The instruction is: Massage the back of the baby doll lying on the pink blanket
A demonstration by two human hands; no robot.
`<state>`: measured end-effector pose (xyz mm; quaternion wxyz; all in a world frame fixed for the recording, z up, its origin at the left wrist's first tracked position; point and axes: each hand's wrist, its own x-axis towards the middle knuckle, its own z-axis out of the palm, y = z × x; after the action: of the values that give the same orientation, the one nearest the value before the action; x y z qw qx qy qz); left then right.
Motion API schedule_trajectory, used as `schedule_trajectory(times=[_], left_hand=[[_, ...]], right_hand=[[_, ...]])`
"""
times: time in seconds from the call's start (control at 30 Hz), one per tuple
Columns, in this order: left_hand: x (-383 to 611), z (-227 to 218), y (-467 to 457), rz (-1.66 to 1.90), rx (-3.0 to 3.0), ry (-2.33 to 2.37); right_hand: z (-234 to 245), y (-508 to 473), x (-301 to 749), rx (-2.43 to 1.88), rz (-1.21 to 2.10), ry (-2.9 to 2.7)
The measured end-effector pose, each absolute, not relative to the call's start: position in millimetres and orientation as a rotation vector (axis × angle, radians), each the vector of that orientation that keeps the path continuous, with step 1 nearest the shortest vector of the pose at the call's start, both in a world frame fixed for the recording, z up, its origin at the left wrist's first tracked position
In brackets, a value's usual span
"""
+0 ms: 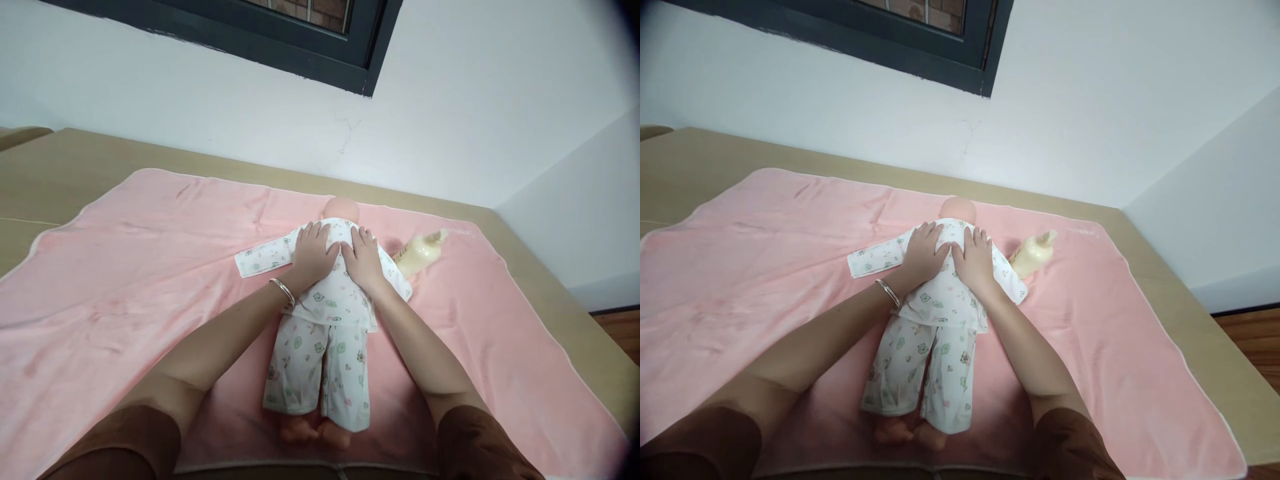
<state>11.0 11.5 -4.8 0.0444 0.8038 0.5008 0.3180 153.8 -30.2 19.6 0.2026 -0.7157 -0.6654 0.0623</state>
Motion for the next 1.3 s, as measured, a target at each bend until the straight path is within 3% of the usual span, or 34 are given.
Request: schedule_trajectory(times=[0.17,0.37,0.53,0.7,0.93,1.3], left_hand=[[9,0,6,1.052,2.632,1.344],[9,5,-5,1.065,2.579,1.475],[10,-3,13,0.953,2.465,1.447],[7,-5,15,1.13,2.556,1.302],[7,3,-1,1.17,2.549,1.407],[8,-4,17,0.988,2.439,1.396]], right_hand=[[24,-27,156,-1.958,0.112,-1.988],[36,-54,133,-2.039,-0.171,-2.03],[25,-35,155,-2.068,-0.087,-2.002],[21,-23,166,-1.92,-0.051,-2.089],[34,-51,136,-1.96,-0.348,-2.062],[15,-27,163,-1.949,-0.058,-1.994]])
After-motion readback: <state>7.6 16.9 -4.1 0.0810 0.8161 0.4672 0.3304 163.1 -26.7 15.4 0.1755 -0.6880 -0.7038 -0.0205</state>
